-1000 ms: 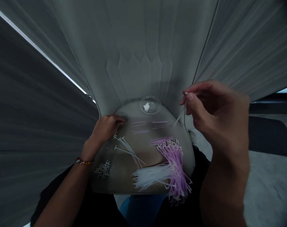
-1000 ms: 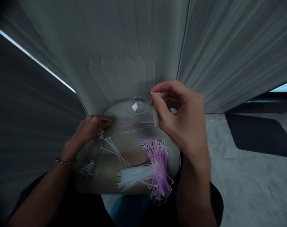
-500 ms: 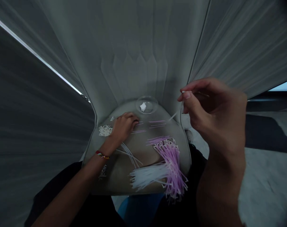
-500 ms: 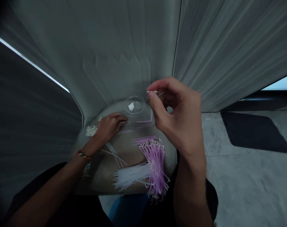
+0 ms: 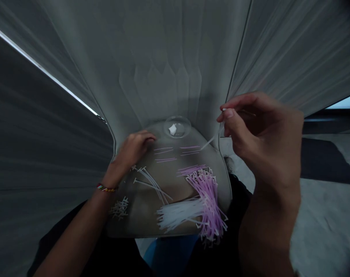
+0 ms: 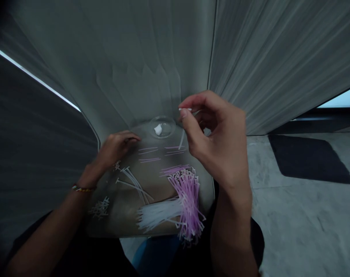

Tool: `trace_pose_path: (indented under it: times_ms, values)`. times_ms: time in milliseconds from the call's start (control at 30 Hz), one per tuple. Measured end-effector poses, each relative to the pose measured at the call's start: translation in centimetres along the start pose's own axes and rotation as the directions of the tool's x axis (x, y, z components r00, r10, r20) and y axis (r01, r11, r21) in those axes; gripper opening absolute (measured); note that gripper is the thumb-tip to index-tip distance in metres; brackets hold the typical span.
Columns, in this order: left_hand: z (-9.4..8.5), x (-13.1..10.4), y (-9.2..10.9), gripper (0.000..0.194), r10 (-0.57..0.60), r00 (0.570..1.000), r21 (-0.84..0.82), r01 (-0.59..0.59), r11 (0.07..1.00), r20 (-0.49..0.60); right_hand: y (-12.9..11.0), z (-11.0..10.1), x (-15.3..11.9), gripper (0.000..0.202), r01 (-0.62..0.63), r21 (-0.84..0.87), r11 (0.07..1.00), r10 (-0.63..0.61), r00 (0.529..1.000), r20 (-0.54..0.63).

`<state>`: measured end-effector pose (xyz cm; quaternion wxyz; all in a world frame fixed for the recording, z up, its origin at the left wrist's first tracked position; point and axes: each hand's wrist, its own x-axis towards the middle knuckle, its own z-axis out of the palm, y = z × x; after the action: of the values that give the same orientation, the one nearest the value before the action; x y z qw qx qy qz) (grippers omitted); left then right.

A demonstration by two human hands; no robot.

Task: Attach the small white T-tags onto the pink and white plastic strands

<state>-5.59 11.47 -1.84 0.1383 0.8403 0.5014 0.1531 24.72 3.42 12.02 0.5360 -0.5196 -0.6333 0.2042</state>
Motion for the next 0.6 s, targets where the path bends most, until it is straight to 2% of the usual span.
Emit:
trace_pose_path:
  times_ms: [100,167,300,433,500,600]
  values:
    - [-1.8,-1.0,-1.4,0.026,-0.068,0.996,0.035,0.069,0.997,-0.051,0.1,0.0,0.1,0.006,0.017,-0.008,1.000,-0.017,1.000,-0.011]
    - [-1.6,-1.5,-1.4,0.025,-0.079,0.996,0.051,0.081,0.995,-0.045,0.3,0.1,0.1,0.005,0.033,-0.012,0.999,-0.033,0.999,-0.006]
    - [1.2,-1.2,0.4,0.024,-0.053,0.999,0.054,0.052,0.997,0.008,0.8,0.7,0.2,0.007,0.036,0.016,0.999,-0.036,0.999,0.022]
    - [4.0,-0.1,2.6,0.021,-0.012,1.000,0.126,0.008,0.992,0.025,2.5,1.9,0.5,0.014,0.018,0.094,0.995,-0.019,1.000,0.013]
    - [4.6,0.2,3.1,0.018,0.002,1.000,0.135,-0.005,0.991,0.021,3.6,2.5,0.7,0.018,-0.009,0.128,0.992,0.012,1.000,-0.021]
    - [5.0,0.5,3.3,0.015,0.021,1.000,0.126,-0.023,0.992,0.018,4.8,3.2,0.8,0.011,-0.031,0.134,0.991,0.037,0.998,-0.046]
